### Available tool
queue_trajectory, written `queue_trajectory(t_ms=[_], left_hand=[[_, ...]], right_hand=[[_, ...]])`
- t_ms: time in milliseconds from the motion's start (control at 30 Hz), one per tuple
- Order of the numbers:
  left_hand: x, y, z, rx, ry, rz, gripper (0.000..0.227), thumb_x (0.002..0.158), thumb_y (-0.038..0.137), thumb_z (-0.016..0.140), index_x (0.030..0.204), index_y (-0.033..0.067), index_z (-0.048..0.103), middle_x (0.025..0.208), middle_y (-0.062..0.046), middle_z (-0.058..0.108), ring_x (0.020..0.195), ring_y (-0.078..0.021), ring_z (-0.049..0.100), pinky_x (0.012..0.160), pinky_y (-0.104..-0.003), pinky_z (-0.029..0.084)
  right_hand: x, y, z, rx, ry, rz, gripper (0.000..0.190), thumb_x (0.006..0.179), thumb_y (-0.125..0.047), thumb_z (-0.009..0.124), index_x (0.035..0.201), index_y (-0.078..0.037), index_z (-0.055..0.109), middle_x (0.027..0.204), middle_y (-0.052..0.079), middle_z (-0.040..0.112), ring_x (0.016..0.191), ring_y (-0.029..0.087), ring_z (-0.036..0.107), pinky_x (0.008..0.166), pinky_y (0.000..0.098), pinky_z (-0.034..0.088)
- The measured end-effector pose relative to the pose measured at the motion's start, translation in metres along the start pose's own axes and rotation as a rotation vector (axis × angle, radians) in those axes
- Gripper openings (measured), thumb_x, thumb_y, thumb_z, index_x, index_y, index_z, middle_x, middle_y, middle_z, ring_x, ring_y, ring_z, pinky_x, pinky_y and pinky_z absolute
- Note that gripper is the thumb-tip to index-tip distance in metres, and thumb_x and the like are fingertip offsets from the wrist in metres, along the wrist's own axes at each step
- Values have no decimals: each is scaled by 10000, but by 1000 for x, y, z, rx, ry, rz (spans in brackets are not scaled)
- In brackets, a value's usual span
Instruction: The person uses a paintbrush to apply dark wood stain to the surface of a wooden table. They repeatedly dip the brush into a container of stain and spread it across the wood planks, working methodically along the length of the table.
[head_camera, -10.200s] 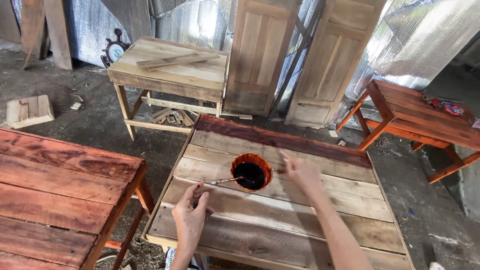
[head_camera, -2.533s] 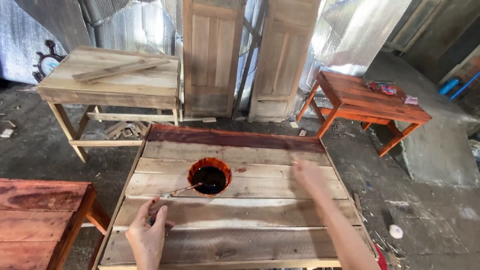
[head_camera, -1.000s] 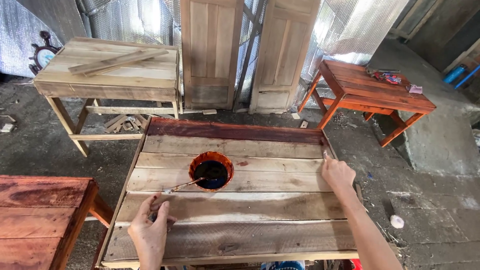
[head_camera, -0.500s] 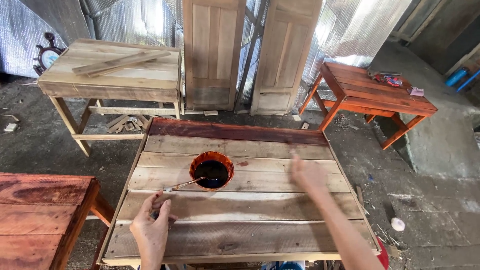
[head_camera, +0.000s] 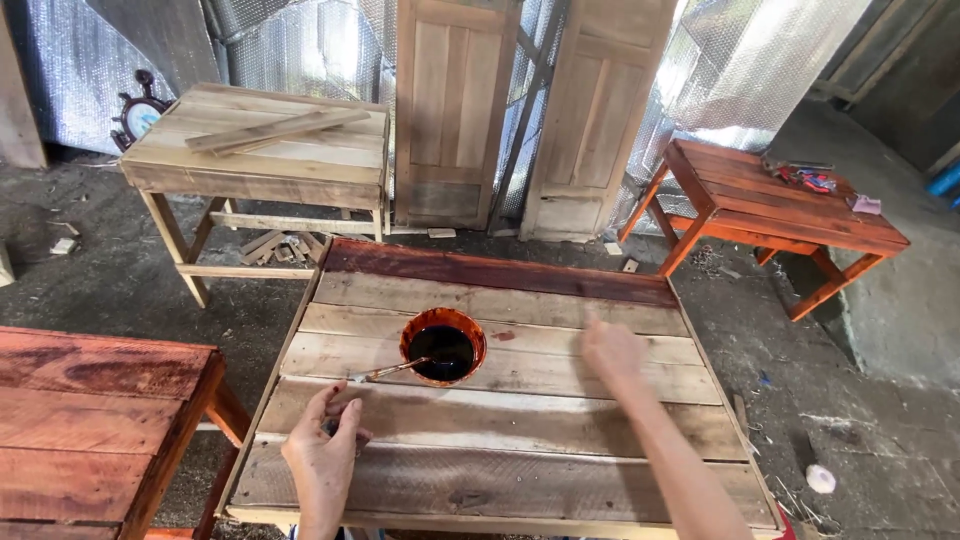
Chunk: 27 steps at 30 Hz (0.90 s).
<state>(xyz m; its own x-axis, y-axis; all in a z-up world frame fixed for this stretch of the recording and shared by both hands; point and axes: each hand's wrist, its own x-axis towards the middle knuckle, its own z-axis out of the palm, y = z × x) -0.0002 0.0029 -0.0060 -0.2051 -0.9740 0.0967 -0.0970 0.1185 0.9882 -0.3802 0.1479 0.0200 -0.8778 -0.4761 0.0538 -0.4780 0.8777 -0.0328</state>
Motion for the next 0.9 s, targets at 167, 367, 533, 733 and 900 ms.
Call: queue_trajectory(t_ms=[167,367,533,733,900], left_hand=[[0,-5,-1,1,7,46,338,904,70,727,1235,11,703,935,-84,777,492,-155,716,548,-239,619],[3,-12,-4,-38,-22,17,378,895,41,723,1272,28,687,990,-82,807,516,-144,734,569,-223,668],[6,-9,-1,-8,-12,93,409,869,38,739,1274,38,682,1023,-68,815,497,-114,736,524,-194,668],[8,-9,0,-30,21,-86,314,900,117,730,1213,85,729,980,-20,818,472,-123,716,529,-230,589],[8,-11,0,-21,25,-72,333,887,105,740,1220,87,725,966,-27,826,479,-114,735,515,-210,622]], right_hand=[[1,-58,18,203,3,-638,407,1071,-275,380,1425,-234,576,466,-55,449,342,71,275,331,224,199],[46,-59,11,93,13,-435,406,1077,-388,352,1376,-339,623,496,-65,400,376,70,271,362,220,203],[36,-110,3,369,-248,-671,354,1029,-362,513,1356,-328,646,650,-54,659,445,84,374,428,210,259],[41,-146,2,343,-225,-587,446,1058,-452,378,1259,-252,723,489,-63,426,368,67,269,374,214,195],[73,-140,4,232,-85,-561,367,985,-449,476,1301,-484,660,1113,-80,778,941,229,712,672,415,512]])
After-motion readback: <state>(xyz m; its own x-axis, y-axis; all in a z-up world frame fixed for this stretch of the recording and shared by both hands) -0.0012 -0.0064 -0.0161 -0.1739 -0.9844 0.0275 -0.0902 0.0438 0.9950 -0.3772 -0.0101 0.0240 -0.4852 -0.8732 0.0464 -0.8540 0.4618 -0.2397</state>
